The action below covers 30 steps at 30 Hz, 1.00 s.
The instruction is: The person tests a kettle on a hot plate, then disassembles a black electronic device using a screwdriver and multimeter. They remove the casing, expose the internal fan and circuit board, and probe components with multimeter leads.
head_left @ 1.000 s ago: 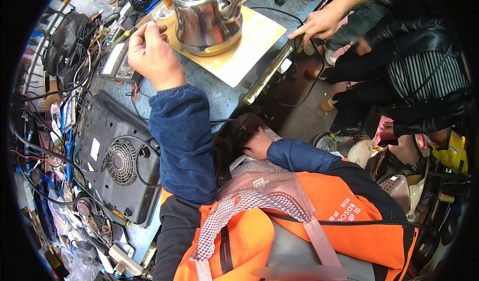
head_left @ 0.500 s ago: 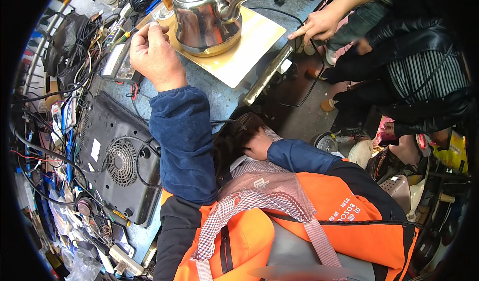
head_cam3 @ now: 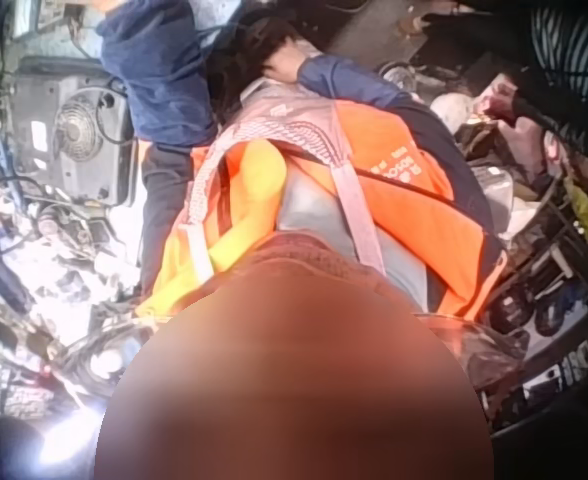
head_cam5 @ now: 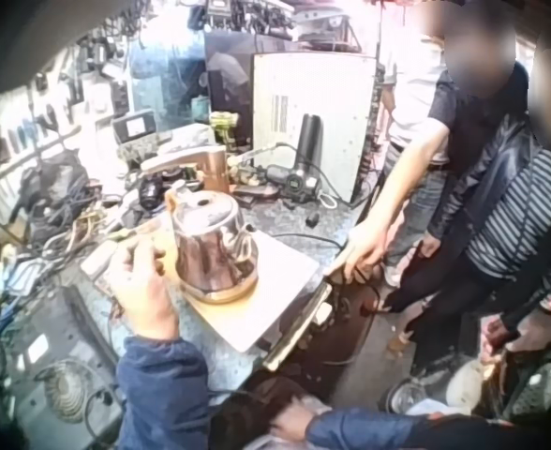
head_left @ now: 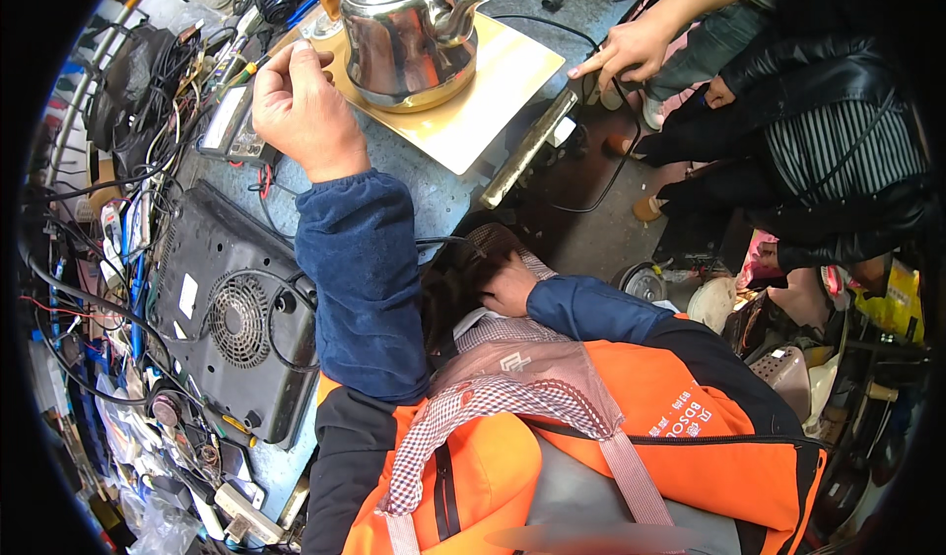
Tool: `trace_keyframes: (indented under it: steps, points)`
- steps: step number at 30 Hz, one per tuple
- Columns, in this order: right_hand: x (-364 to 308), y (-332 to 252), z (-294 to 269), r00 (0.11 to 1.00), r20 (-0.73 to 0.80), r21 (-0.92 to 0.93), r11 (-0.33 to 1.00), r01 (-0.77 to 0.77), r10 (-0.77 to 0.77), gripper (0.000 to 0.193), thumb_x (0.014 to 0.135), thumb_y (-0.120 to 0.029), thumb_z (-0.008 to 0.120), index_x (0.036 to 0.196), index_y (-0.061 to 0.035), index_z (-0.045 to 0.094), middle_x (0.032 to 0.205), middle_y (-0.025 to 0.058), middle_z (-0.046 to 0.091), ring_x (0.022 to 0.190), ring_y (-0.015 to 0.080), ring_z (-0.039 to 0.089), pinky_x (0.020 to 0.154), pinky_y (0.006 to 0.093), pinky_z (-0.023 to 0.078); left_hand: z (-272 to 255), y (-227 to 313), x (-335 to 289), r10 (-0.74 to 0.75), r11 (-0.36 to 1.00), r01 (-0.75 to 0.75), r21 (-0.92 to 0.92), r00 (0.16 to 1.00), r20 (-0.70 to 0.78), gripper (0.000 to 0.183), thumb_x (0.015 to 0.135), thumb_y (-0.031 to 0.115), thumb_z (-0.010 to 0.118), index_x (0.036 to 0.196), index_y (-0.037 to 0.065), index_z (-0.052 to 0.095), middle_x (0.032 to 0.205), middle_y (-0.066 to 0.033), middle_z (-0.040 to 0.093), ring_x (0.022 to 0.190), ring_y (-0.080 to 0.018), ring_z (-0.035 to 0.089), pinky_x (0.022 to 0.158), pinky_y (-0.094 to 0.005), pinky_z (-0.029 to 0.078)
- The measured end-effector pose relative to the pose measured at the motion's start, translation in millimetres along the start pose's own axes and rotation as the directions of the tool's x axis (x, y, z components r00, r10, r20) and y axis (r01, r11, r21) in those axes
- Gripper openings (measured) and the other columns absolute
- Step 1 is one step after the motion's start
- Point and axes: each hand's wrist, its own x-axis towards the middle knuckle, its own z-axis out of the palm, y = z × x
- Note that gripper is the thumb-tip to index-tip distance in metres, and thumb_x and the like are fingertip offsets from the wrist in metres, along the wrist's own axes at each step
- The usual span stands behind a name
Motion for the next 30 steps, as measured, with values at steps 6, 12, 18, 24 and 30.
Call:
trace_keyframes:
  steps: [6, 12, 18, 24, 30]
  points:
    - [1, 1, 0, 0.999, 0.034, -0.022, 1.0, -0.014, 0.015, 0.029, 0.09, -0.035, 0.07, 0.105, -0.0156, 0.085, 0.119, 0.0139, 0.078, 0.127, 0.0408, 0.061, 0.112, 0.0672, 0.039, 5, 45, -31, 0.403, 0.912, -0.399, -0.089, 0.837, 0.37, 0.003, 0.099, 0.001, 0.078, 0.101, -0.001, 0.076, 0.084, -0.0018, 0.073, 0.071, -0.0086, 0.064, 0.067, -0.024, 0.051]
    - [0, 3, 4, 1.0, -0.027, -0.05, 0.999, 0.001, -0.002, 0.03, 0.088, -0.037, 0.073, 0.102, -0.0123, 0.084, 0.117, 0.0144, 0.078, 0.13, 0.0408, 0.06, 0.115, 0.0677, 0.038, 32, 61, -76, 0.234, 0.776, -0.63, 0.029, 0.33, 0.914, 0.043, 0.082, 0.017, 0.084, 0.121, 0.004, 0.073, 0.109, -0.014, 0.074, 0.106, -0.0376, 0.069, 0.092, -0.0457, 0.058]
    - [2, 4, 7, 0.994, -0.103, -0.073, 0.997, 0.033, -0.04, 0.029, 0.084, -0.038, 0.078, 0.101, -0.0148, 0.082, 0.118, 0.0101, 0.075, 0.126, 0.0344, 0.061, 0.109, 0.0603, 0.044, 48, 38, -94, -0.032, 0.655, -0.733, 0.184, 0.216, 0.976, 0.115, 0.077, 0.031, 0.093, 0.17, -0.001, 0.034, 0.161, -0.028, 0.055, 0.154, -0.0491, 0.047, 0.128, -0.0545, 0.038]
    - [1, 7, 8, 0.986, -0.147, -0.058, 0.996, 0.066, -0.074, 0.029, 0.081, -0.036, 0.079, 0.1, -0.0144, 0.081, 0.116, 0.006, 0.074, 0.124, 0.031, 0.061, 0.109, 0.0556, 0.045, 49, 28, -97, -0.112, 0.637, -0.732, 0.24, 0.22, 0.969, 0.117, 0.078, 0.034, 0.095, 0.17, -0.003, 0.033, 0.155, -0.0299, 0.059, 0.149, -0.0488, 0.052, 0.125, -0.0542, 0.041]
    - [1, 7, 6, 0.978, -0.19, 0.0, 0.997, 0.082, -0.08, 0.029, 0.08, -0.036, 0.079, 0.097, -0.0132, 0.081, 0.115, 0.0058, 0.074, 0.123, 0.0312, 0.061, 0.106, 0.0554, 0.046, 48, 48, -87, 0.248, 0.827, -0.56, 0.059, 0.456, 0.855, 0.059, 0.085, 0.011, 0.089, 0.14, -0.001, 0.071, 0.12, -0.0185, 0.078, 0.103, -0.0345, 0.075, 0.093, -0.0426, 0.059]
